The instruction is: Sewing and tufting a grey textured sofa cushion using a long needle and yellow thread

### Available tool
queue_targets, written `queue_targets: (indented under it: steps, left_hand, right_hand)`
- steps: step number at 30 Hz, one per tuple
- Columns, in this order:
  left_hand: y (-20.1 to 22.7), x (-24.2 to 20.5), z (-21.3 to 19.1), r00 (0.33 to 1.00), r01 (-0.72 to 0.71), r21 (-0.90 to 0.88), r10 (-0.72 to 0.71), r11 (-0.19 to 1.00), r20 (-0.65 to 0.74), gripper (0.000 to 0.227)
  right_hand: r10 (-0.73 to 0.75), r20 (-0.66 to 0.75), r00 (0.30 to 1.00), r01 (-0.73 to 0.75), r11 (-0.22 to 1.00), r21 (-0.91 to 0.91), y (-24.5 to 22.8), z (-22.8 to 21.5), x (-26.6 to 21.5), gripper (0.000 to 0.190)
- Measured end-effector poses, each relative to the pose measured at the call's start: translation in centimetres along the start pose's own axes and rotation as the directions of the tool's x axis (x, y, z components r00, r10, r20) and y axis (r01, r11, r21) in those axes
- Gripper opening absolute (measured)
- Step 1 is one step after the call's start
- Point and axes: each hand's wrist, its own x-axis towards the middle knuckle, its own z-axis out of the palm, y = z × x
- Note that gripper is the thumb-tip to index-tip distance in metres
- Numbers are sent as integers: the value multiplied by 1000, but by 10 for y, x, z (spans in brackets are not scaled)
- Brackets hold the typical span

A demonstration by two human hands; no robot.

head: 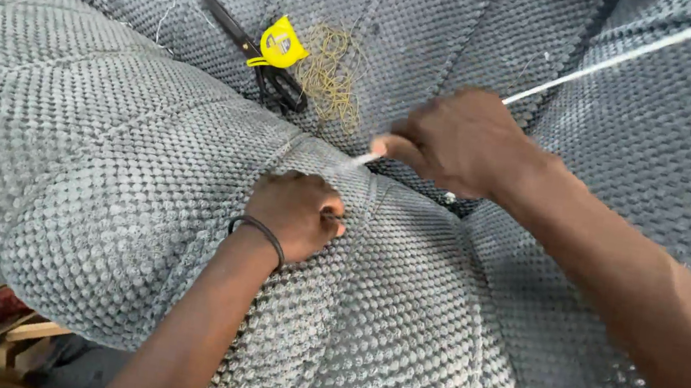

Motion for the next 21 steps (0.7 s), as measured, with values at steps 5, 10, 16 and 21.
queue_targets:
  steps: [5, 10, 16, 21]
  left_hand:
    - [6, -2, -11, 992, -28, 24, 25, 999, 124, 31]
    - [16, -3, -21, 958, -106, 0, 102, 994, 269, 47]
    - [16, 8, -19, 937, -127, -47, 136, 991, 323, 50]
    - [21, 16, -11, 926, -96, -68, 114, 993, 360, 59]
  right_hand:
    - [215, 375, 902, -107, 952, -288, 42, 64, 4, 45]
    - [240, 390, 889, -159, 960, -229, 44, 59, -6, 38]
    - [292, 481, 827, -213, 954, -213, 52, 66, 6, 36]
    - [300, 509, 806, -285, 952, -110, 44, 49, 10, 36]
